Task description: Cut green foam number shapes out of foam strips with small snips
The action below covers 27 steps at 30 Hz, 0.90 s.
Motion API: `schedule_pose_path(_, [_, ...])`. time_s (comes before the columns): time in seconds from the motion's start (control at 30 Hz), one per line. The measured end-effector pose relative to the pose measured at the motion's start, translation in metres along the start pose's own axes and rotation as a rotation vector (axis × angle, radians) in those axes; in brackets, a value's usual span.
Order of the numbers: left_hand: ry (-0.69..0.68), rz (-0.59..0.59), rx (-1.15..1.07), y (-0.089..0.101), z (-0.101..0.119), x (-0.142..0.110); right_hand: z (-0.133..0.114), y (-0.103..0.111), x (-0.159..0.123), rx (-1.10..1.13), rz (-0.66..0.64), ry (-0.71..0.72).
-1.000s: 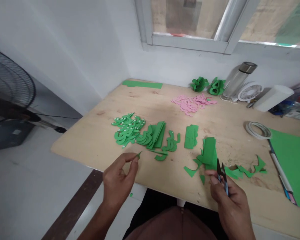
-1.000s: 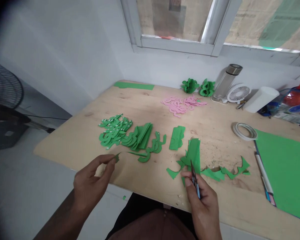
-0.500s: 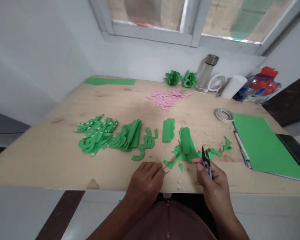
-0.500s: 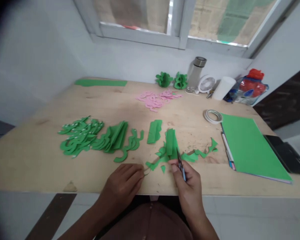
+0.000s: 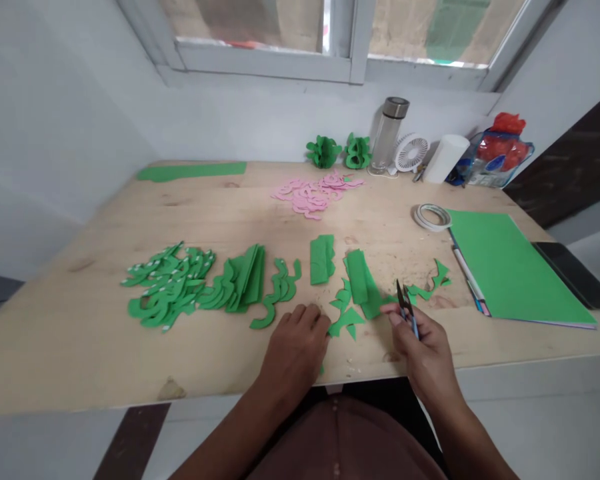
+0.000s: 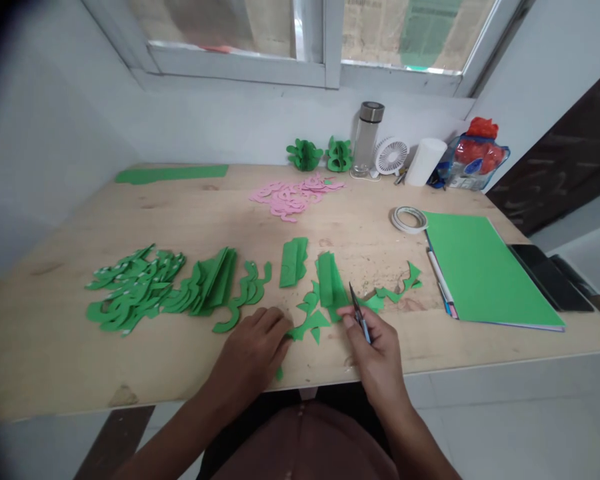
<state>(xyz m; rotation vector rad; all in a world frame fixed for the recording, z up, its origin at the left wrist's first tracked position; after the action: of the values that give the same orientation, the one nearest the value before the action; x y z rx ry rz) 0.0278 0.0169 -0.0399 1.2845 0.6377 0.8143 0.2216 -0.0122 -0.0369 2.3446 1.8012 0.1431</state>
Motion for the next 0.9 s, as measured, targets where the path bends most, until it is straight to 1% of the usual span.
schedule_pose_path(0.07, [-0.006,0.008,-0.031,0.001,-0.002,-0.001,0.002,0.004,0.012,-0.047,-0.026,-0.008])
schedule_pose_path(0.13, [-0.006,0.045,-0.06,0.003,-0.002,-0.001,0.002,0.008,0.028,-0.123,-0.064,0.028])
schedule_pose_path(0.23, [-0.006,0.09,-0.072,0.003,0.0,0.003,0.0,0.008,0.055,-0.287,-0.217,0.052])
schedule_pose_path(0.33, [-0.034,0.088,-0.074,-0.002,0.008,0.011,-0.006,0.005,0.075,-0.433,-0.306,0.073])
schedule_pose_path(0.4, [-0.047,0.068,-0.078,-0.006,0.014,0.015,-0.012,0.001,0.085,-0.542,-0.337,0.082])
schedule_pose_path(0.47, [-0.04,0.038,-0.084,-0.011,0.019,0.016,-0.017,-0.005,0.091,-0.669,-0.356,0.069])
schedule_pose_path(0.57, [-0.022,-0.008,-0.086,-0.017,0.023,0.014,-0.022,-0.014,0.098,-0.791,-0.393,0.071])
schedule_pose_path(0.67, [-0.019,-0.041,-0.081,-0.022,0.024,0.012,-0.023,-0.022,0.101,-0.858,-0.402,0.069])
schedule_pose_path(0.77, [-0.019,-0.051,-0.073,-0.025,0.023,0.012,-0.021,-0.026,0.104,-0.918,-0.388,0.057])
schedule_pose_path(0.9, [-0.006,-0.046,-0.051,-0.029,0.021,0.013,-0.018,-0.03,0.106,-0.913,-0.393,0.039])
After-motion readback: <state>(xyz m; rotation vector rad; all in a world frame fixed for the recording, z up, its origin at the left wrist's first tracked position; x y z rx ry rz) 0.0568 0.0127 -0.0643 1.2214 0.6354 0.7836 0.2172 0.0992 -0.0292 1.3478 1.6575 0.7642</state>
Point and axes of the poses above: each hand's wrist, its own x-axis towards the middle knuckle, its own y-axis out of the back of the hand, z = x × y, the point moved 4 cm from there along x, towards the middle knuckle, and after that the axes turned 7 degrees about -z, right-handed, at the moved point
